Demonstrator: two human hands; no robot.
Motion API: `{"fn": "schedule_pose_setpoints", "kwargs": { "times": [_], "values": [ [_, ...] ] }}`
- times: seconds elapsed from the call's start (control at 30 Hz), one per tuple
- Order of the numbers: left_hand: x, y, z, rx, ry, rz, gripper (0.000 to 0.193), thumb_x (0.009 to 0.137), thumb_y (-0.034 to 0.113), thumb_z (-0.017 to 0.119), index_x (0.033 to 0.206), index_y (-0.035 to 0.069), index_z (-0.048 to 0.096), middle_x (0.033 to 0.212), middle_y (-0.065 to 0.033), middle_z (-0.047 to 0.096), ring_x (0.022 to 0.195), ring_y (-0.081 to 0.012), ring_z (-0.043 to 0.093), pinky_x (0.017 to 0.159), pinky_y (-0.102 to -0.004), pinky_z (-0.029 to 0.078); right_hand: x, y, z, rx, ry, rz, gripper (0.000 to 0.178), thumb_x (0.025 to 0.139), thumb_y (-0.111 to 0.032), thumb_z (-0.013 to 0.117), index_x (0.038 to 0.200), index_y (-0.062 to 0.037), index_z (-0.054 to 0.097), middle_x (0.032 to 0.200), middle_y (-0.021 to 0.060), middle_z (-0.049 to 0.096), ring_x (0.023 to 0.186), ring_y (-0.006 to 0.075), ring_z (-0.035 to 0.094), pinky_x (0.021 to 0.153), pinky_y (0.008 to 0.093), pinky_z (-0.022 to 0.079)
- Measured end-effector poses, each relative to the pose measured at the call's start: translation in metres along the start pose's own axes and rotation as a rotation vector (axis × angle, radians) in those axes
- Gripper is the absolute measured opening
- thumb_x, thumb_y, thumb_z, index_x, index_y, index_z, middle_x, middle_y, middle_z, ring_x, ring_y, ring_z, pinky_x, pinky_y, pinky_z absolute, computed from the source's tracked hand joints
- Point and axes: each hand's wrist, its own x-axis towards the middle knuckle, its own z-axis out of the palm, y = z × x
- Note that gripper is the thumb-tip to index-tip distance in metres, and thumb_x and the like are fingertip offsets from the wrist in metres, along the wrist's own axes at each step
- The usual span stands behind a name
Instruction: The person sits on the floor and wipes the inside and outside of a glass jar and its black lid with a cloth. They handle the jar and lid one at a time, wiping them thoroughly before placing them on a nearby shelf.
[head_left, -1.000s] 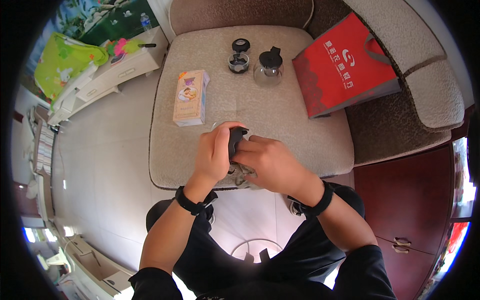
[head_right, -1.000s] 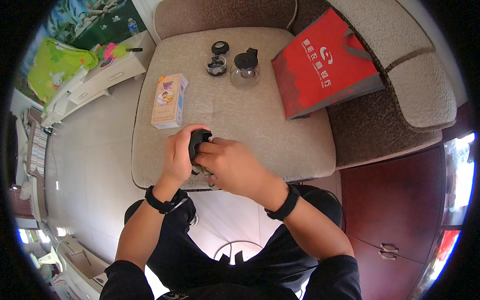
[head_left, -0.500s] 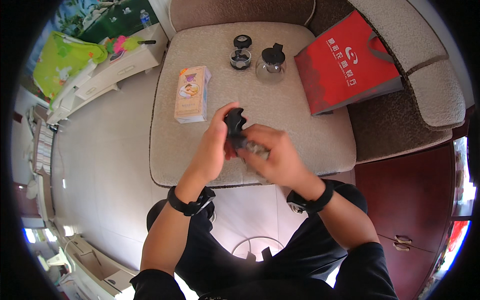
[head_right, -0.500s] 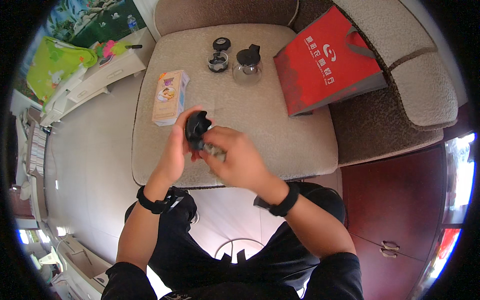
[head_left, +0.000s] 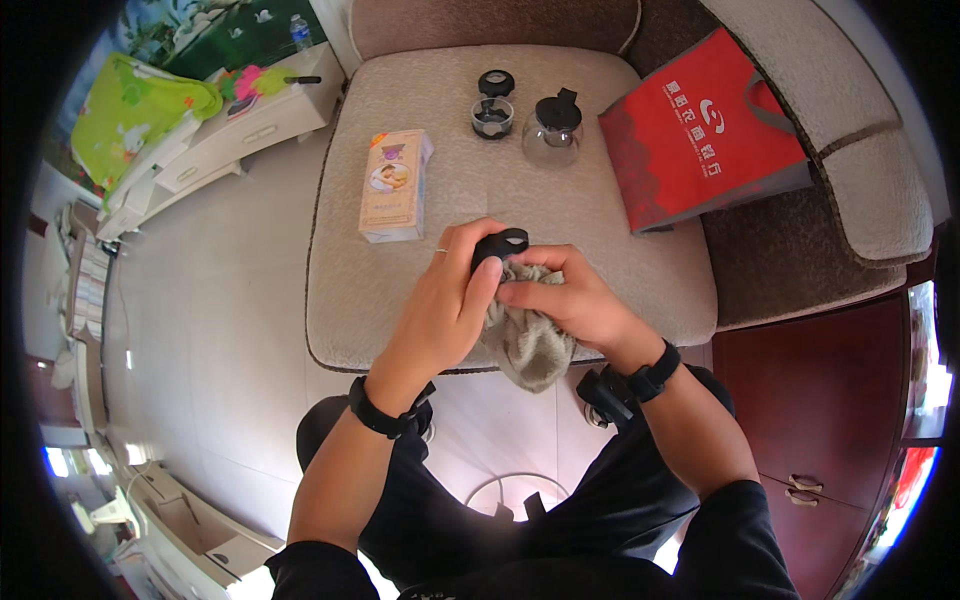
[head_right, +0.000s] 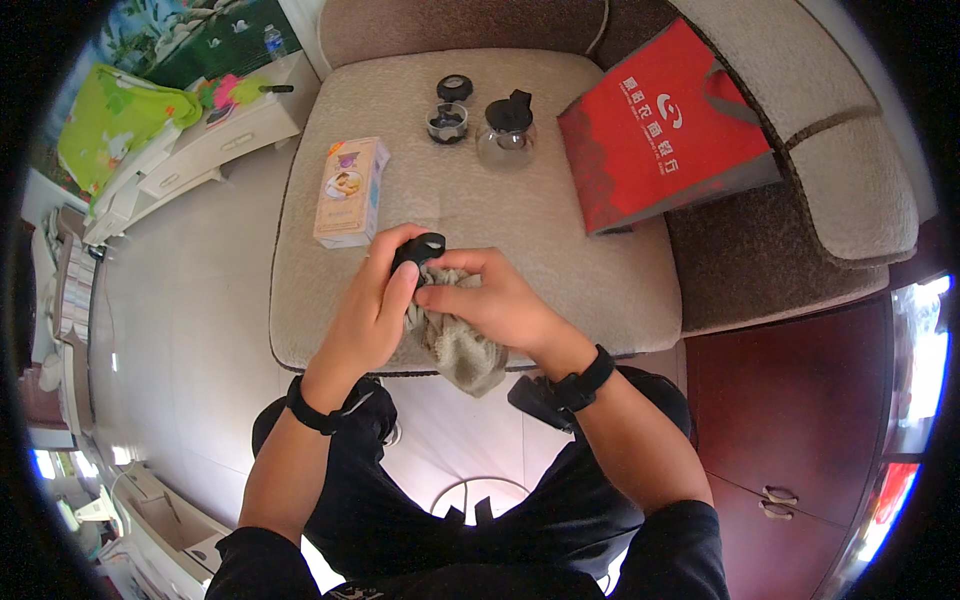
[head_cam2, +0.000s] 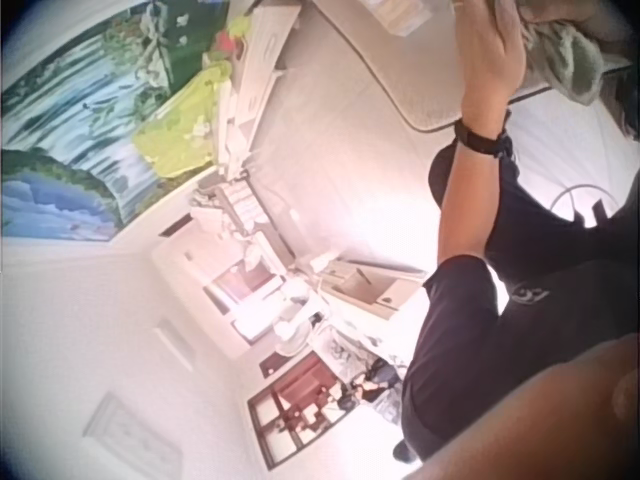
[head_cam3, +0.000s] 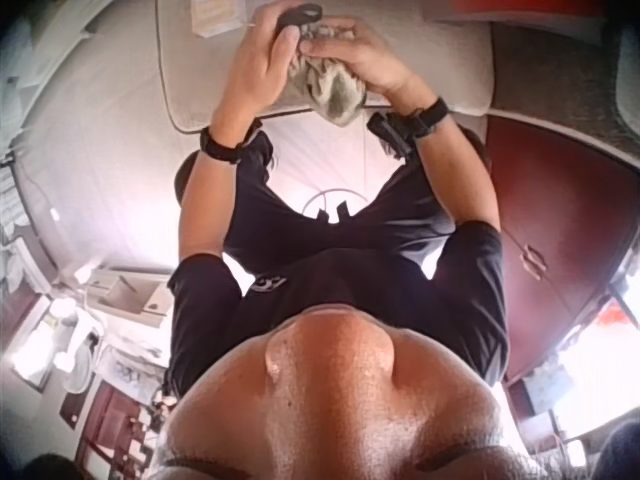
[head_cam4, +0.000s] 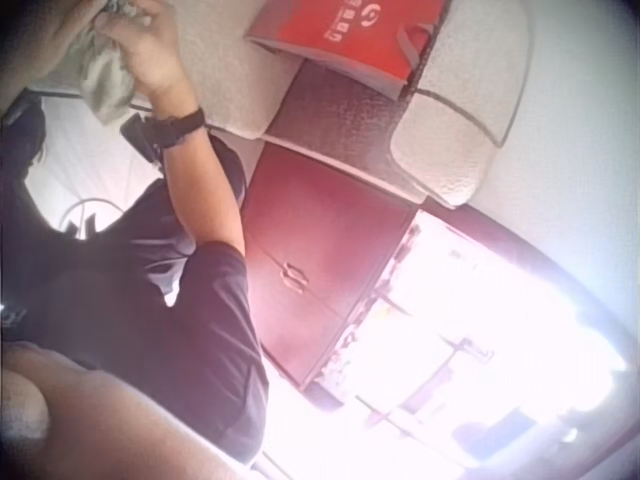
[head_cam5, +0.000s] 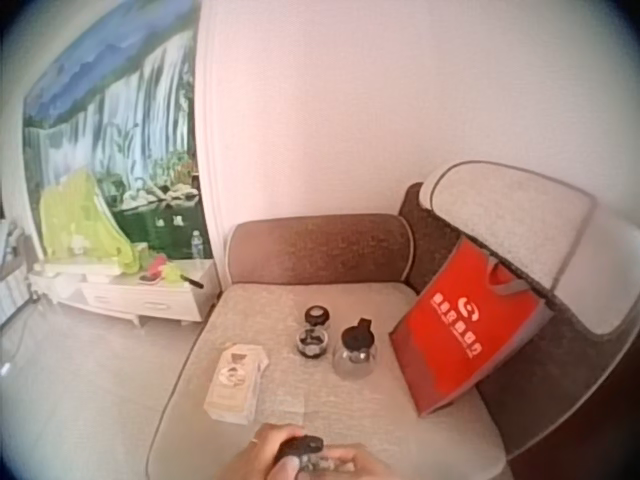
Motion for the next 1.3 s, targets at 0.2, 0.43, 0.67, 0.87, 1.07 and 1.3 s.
{"fn": "schedule_pose_setpoints", "kwargs": {
  "times": [0.2, 0.43, 0.67, 0.87, 1.07, 1.3],
  "values": [
    [0.0, -0.021, 0.007, -0.323, -0.003, -0.335, 0.045, 0.118, 0.039, 0.036, 0.134, 0.003, 0.059, 0.125, -0.007, 0.064, 0.114, -0.0159, 0.057, 0.103, -0.0312, 0.045, 0.002, 0.014, 0.022, -1.01, 0.02, -0.611, 0.028, 0.072, -0.006, 0.078, 0.099, -0.0009, 0.072, 0.097, 0.0143, 0.068, 0.091, 0.0395, 0.064, 0.08, 0.0466, 0.055],
    [-0.009, -0.004, 0.008, -0.138, 0.053, 0.003, 0.04, 0.114, 0.031, 0.042, 0.138, 0.002, 0.057, 0.123, -0.0171, 0.066, 0.113, -0.0316, 0.064, 0.099, -0.0385, 0.049, 0.003, 0.013, 0.005, -0.095, -0.056, 0.011, 0.033, 0.085, -0.011, 0.082, 0.115, -0.0006, 0.073, 0.103, 0.007, 0.076, 0.093, 0.0184, 0.072, 0.085, 0.0343, 0.057],
    [-0.01, -0.008, 0.003, -0.095, 0.122, 0.029, 0.044, 0.113, 0.035, 0.041, 0.137, 0.001, 0.056, 0.119, -0.0156, 0.068, 0.106, -0.0281, 0.067, 0.092, -0.0367, 0.053, -0.002, 0.004, 0.012, -0.15, -0.081, -0.152, 0.028, 0.088, -0.01, 0.081, 0.112, 0.0001, 0.074, 0.104, 0.0059, 0.075, 0.096, 0.0174, 0.071, 0.087, 0.0343, 0.056],
    [-0.01, -0.012, 0.0, -0.393, 0.063, -0.535, 0.057, 0.113, 0.053, 0.036, 0.129, 0.007, 0.066, 0.093, -0.002, 0.068, 0.067, -0.0093, 0.058, 0.051, -0.0254, 0.041, -0.003, 0.013, 0.023, -1.3, -0.006, -0.697, 0.024, 0.077, -0.011, 0.073, 0.101, -0.0092, 0.074, 0.108, 0.0016, 0.069, 0.093, 0.0237, 0.063, 0.079, 0.0377, 0.055],
    [0.0, 0.003, -0.028, -0.551, -0.108, -0.784, 0.07, 0.11, 0.068, 0.03, 0.123, 0.012, 0.071, 0.081, 0.0032, 0.062, 0.056, -0.0074, 0.051, 0.047, -0.0242, 0.036, 0.0, 0.02, 0.027, -1.491, 0.135, -0.86, 0.02, 0.077, -0.015, 0.072, 0.097, -0.0157, 0.074, 0.101, -0.0016, 0.065, 0.092, 0.0196, 0.061, 0.076, 0.0332, 0.052],
    [-0.01, -0.01, -0.013, -0.054, -0.032, -0.13, 0.067, 0.107, 0.051, 0.054, 0.156, 0.006, 0.043, 0.115, -0.02, 0.064, 0.099, -0.0339, 0.065, 0.086, -0.0406, 0.052, 0.003, 0.018, 0.021, -0.49, 0.116, -0.361, 0.024, 0.081, -0.006, 0.081, 0.105, -0.001, 0.075, 0.1, 0.0079, 0.075, 0.092, 0.0249, 0.07, 0.084, 0.0379, 0.054]
  ]
}}
